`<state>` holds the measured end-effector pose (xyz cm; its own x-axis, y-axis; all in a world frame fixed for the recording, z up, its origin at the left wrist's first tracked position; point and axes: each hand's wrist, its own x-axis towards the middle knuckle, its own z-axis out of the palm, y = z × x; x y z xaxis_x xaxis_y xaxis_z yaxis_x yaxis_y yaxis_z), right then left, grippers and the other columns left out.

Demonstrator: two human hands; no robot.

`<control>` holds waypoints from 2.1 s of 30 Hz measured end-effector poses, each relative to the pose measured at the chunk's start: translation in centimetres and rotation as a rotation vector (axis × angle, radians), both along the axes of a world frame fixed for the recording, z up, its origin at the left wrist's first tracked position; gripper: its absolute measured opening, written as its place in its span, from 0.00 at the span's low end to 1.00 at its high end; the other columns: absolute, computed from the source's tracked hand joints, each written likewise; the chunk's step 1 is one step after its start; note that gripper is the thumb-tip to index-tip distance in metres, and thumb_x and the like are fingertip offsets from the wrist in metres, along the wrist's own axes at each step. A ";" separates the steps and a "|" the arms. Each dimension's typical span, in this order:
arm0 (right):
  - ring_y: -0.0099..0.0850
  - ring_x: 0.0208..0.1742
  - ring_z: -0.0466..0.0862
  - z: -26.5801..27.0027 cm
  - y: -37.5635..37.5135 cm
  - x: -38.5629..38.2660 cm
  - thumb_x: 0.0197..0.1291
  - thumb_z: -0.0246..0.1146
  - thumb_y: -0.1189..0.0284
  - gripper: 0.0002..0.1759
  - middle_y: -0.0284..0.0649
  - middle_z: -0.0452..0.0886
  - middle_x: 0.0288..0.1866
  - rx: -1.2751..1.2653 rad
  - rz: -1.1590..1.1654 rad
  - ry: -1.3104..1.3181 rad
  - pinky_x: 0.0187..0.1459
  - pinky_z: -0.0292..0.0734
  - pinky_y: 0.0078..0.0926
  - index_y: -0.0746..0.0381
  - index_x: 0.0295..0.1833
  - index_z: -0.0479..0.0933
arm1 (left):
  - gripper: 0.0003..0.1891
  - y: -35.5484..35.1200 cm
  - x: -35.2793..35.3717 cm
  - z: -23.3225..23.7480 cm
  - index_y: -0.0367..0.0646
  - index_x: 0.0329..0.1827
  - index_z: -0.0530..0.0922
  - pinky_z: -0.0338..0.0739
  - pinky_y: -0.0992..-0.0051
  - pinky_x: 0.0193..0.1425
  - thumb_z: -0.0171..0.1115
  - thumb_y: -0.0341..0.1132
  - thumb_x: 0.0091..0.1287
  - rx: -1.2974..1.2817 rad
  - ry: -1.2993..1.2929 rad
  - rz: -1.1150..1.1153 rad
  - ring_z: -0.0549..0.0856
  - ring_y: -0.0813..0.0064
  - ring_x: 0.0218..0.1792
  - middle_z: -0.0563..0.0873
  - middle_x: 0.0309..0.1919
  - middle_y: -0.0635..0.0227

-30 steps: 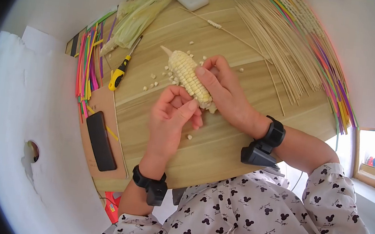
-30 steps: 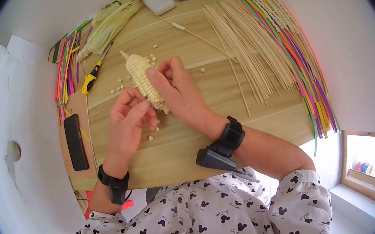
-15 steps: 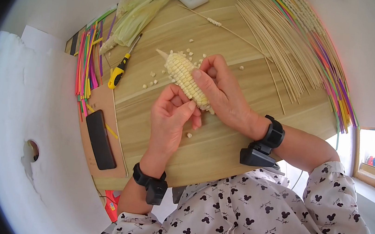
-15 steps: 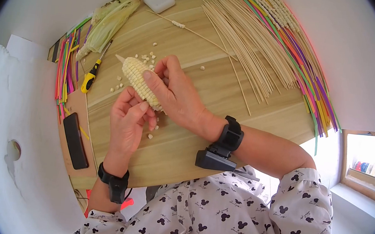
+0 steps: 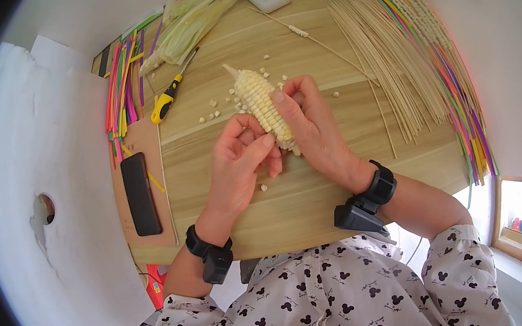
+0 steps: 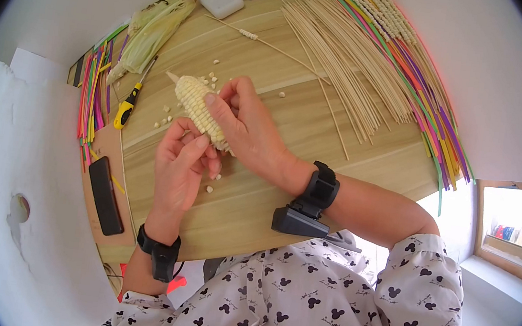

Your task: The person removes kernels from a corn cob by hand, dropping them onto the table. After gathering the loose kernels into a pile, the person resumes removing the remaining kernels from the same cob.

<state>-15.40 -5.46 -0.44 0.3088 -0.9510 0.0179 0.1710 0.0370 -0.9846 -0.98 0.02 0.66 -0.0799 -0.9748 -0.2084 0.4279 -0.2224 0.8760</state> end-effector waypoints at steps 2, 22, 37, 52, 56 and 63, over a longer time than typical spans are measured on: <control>0.18 0.34 0.72 -0.3 0.0 0.1 0.75 0.54 0.60 0.17 0.36 0.73 0.34 -0.019 0.007 -0.021 0.33 0.71 0.19 0.65 0.47 0.63 | 0.04 0.1 0.2 -0.3 0.40 0.44 0.70 0.74 0.77 0.28 0.52 0.23 0.69 -0.009 0.027 0.013 0.80 0.76 0.25 0.82 0.29 0.63; 0.19 0.39 0.76 0.3 -0.7 -0.1 0.75 0.54 0.60 0.20 0.39 0.79 0.39 0.120 -0.059 -0.153 0.39 0.73 0.17 0.67 0.55 0.65 | 0.08 -0.2 0.6 0.0 0.40 0.47 0.74 0.67 0.81 0.23 0.61 0.32 0.70 -0.048 -0.200 0.155 0.75 0.81 0.21 0.78 0.24 0.70; 0.24 0.46 0.77 0.0 -0.1 0.4 0.75 0.55 0.60 0.24 0.42 0.77 0.46 -0.047 0.042 -0.102 0.46 0.75 0.22 0.69 0.63 0.63 | 0.09 0.4 0.4 0.0 0.40 0.44 0.72 0.74 0.79 0.29 0.64 0.26 0.67 -0.009 0.091 -0.007 0.79 0.80 0.27 0.79 0.33 0.70; 0.33 0.47 0.77 0.2 0.6 0.3 0.77 0.48 0.57 0.27 0.49 0.75 0.48 -0.153 0.064 0.040 0.49 0.75 0.29 0.71 0.64 0.63 | 0.08 0.3 0.1 -0.1 0.40 0.45 0.70 0.75 0.74 0.30 0.56 0.28 0.65 -0.051 0.049 -0.009 0.79 0.74 0.28 0.78 0.30 0.67; 0.31 0.45 0.78 -0.1 0.7 0.5 0.77 0.47 0.57 0.26 0.47 0.75 0.46 -0.106 0.087 0.024 0.47 0.76 0.28 0.70 0.64 0.63 | 0.06 0.2 0.2 -0.2 0.39 0.42 0.68 0.77 0.72 0.32 0.53 0.23 0.65 -0.050 0.122 -0.018 0.79 0.75 0.27 0.79 0.34 0.64; 0.26 0.41 0.77 0.7 0.7 0.2 0.78 0.45 0.57 0.25 0.41 0.77 0.41 0.065 0.145 -0.054 0.42 0.76 0.24 0.69 0.63 0.65 | 0.06 0.2 0.3 -0.4 0.39 0.42 0.68 0.78 0.69 0.32 0.51 0.23 0.65 -0.060 0.151 -0.025 0.79 0.74 0.27 0.79 0.33 0.63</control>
<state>-15.17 -4.77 0.29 0.4433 -0.8961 -0.0222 0.2122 0.1290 -0.9687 -0.69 0.22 0.21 -0.1298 -0.9825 -0.1336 0.5509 -0.1835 0.8141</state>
